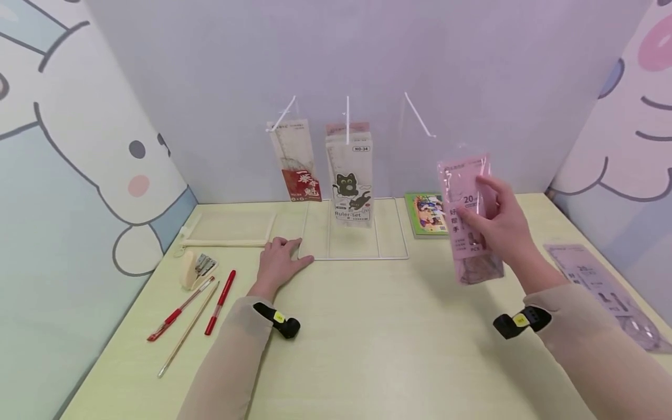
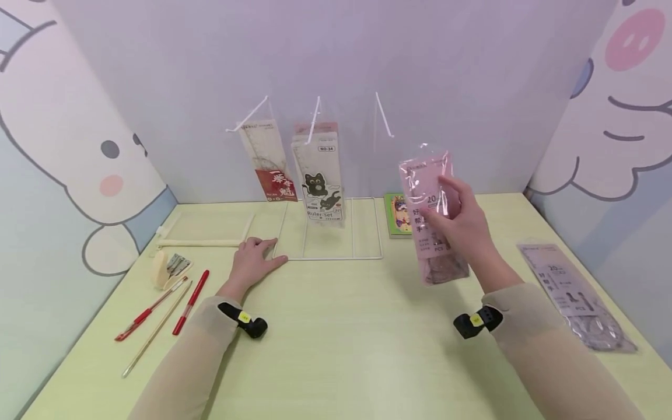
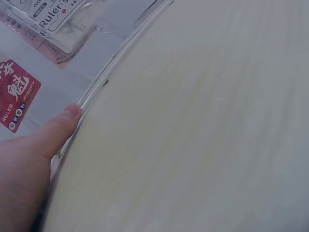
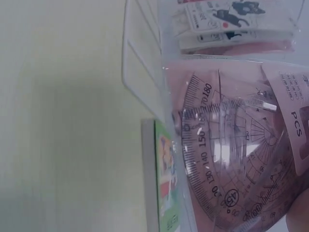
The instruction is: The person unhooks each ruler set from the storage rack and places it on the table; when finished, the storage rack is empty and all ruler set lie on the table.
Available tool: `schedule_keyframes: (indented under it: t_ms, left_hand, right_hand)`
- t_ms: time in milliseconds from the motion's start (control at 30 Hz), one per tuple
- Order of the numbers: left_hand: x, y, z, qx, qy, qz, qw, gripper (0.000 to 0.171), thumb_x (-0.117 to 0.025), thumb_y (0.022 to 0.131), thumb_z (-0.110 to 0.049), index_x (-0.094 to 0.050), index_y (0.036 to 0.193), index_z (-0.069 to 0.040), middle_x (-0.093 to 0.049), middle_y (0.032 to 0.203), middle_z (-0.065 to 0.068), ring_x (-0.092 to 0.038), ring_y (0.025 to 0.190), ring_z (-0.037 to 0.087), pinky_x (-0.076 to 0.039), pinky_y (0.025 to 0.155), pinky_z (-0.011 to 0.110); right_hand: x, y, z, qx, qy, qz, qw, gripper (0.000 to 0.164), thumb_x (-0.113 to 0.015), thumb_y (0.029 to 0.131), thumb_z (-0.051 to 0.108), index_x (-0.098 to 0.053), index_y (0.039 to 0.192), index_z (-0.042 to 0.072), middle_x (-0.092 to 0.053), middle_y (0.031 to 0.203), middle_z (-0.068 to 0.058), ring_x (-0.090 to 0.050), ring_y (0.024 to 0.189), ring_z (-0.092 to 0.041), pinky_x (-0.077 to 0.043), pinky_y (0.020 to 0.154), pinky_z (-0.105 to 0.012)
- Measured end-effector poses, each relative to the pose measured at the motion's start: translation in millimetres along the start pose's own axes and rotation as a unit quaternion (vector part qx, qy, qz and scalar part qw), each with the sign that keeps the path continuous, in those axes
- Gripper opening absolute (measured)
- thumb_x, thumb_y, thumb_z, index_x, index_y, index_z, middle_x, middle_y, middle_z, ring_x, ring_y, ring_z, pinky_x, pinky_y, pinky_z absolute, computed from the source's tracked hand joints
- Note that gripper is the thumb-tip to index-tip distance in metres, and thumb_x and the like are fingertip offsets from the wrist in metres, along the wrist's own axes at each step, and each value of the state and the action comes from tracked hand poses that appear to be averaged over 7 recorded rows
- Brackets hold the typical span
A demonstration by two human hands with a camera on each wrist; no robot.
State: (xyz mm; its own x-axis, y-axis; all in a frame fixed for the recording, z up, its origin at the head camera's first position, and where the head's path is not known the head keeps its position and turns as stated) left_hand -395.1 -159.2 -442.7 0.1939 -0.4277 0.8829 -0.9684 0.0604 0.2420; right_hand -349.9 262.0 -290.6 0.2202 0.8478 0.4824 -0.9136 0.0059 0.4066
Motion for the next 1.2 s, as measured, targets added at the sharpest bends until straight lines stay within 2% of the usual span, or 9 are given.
schedule_keyframes:
  t_ms: [133,233,367,500,633,733,867,967,1200]
  left_hand:
    - [-0.5,0.3,0.4,0.0,-0.001,-0.001,1.0,0.07,-0.059,0.081,-0.062,-0.054,0.134,-0.016,-0.047,0.123,0.017,-0.04,0.109,0.034,-0.034,0.087,0.051]
    - [-0.6,0.6,0.3,0.0,0.002,-0.001,1.0,0.07,-0.058,0.081,-0.063,-0.054,0.134,-0.016,-0.047,0.123,0.016,-0.04,0.109,0.034,-0.034,0.088,0.051]
    - [-1.3,0.5,0.1,0.001,0.005,0.001,1.0,0.071,-0.058,0.081,-0.063,-0.053,0.134,-0.016,-0.047,0.124,0.017,-0.04,0.11,0.034,-0.034,0.088,0.051]
    - [-3.1,0.4,0.1,0.002,0.003,0.006,1.0,0.071,-0.058,0.081,-0.063,-0.053,0.134,-0.016,-0.046,0.125,0.017,-0.04,0.111,0.035,-0.034,0.088,0.052]
    - [-3.0,0.5,0.6,0.002,0.006,0.004,1.0,0.072,-0.058,0.081,-0.063,-0.053,0.135,-0.016,-0.046,0.125,0.017,-0.039,0.111,0.034,-0.034,0.088,0.051]
    - [-2.2,0.4,1.5,0.003,0.007,0.002,1.0,0.072,-0.058,0.08,-0.064,-0.053,0.135,-0.017,-0.046,0.125,0.017,-0.039,0.11,0.034,-0.034,0.088,0.051]
    - [-2.3,0.2,4.1,0.009,0.005,0.003,0.9999,0.072,-0.058,0.08,-0.063,-0.053,0.135,-0.017,-0.046,0.124,0.016,-0.039,0.109,0.034,-0.034,0.088,0.051]
    - [-2.7,0.1,5.5,0.011,0.005,0.005,0.9999,0.072,-0.058,0.081,-0.064,-0.052,0.135,-0.018,-0.047,0.124,0.016,-0.039,0.109,0.034,-0.034,0.088,0.05]
    - [-3.3,1.4,2.7,0.002,0.004,0.005,1.0,0.072,-0.057,0.081,-0.064,-0.052,0.135,-0.017,-0.047,0.124,0.016,-0.04,0.109,0.034,-0.034,0.087,0.051]
  right_hand:
    - [10,-6,-31,-0.036,-0.053,0.013,0.998,0.076,-0.064,0.086,0.043,-0.021,0.148,0.035,-0.044,0.123,-0.015,-0.056,0.089,-0.017,-0.051,0.06,-0.023]
    - [12,-11,-53,-0.061,-0.094,0.041,0.993,0.083,-0.06,0.085,0.051,-0.015,0.151,0.028,-0.04,0.13,-0.022,-0.052,0.097,-0.03,-0.051,0.063,-0.027]
    - [11,-18,-84,-0.099,-0.143,0.092,0.98,0.093,-0.055,0.083,0.061,-0.006,0.152,0.022,-0.028,0.141,-0.031,-0.046,0.107,-0.044,-0.049,0.075,-0.051]
    - [10,-28,-112,-0.119,-0.165,0.134,0.97,0.1,-0.055,0.082,0.064,-0.002,0.152,0.017,-0.011,0.15,-0.029,-0.027,0.125,-0.054,-0.028,0.091,-0.068]
    - [12,-34,-129,-0.116,-0.168,0.151,0.967,0.102,-0.059,0.082,0.061,-0.002,0.152,0.012,-0.009,0.15,-0.03,-0.017,0.128,-0.056,-0.021,0.093,-0.069]
    - [17,-39,-135,-0.093,-0.179,0.15,0.968,0.1,-0.062,0.083,0.055,-0.006,0.151,0.007,-0.014,0.146,-0.034,-0.019,0.126,-0.058,-0.022,0.092,-0.07]
    - [28,-43,-143,-0.067,-0.198,0.146,0.967,0.096,-0.064,0.085,0.049,-0.01,0.149,0.003,-0.02,0.14,-0.039,-0.032,0.116,-0.053,-0.025,0.089,-0.069]
    - [34,-46,-150,-0.065,-0.199,0.149,0.966,0.097,-0.064,0.085,0.048,-0.009,0.149,0.0,-0.02,0.14,-0.039,-0.033,0.109,-0.048,-0.027,0.089,-0.066]
    - [44,-56,-164,-0.076,-0.212,0.167,0.96,0.1,-0.064,0.083,0.052,-0.012,0.147,-0.006,-0.018,0.143,-0.037,-0.019,0.126,-0.057,-0.018,0.095,-0.068]
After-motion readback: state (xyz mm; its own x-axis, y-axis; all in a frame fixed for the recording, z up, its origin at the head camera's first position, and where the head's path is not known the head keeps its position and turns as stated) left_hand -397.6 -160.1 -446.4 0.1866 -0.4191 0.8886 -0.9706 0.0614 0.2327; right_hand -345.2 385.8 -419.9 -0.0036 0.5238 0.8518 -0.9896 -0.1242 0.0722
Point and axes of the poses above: each hand's wrist, its own y-axis towards the middle knuckle, its own x-axis out of the back of the hand, z = x × y, the point moved 10 cm from there along y, towards the middle knuckle
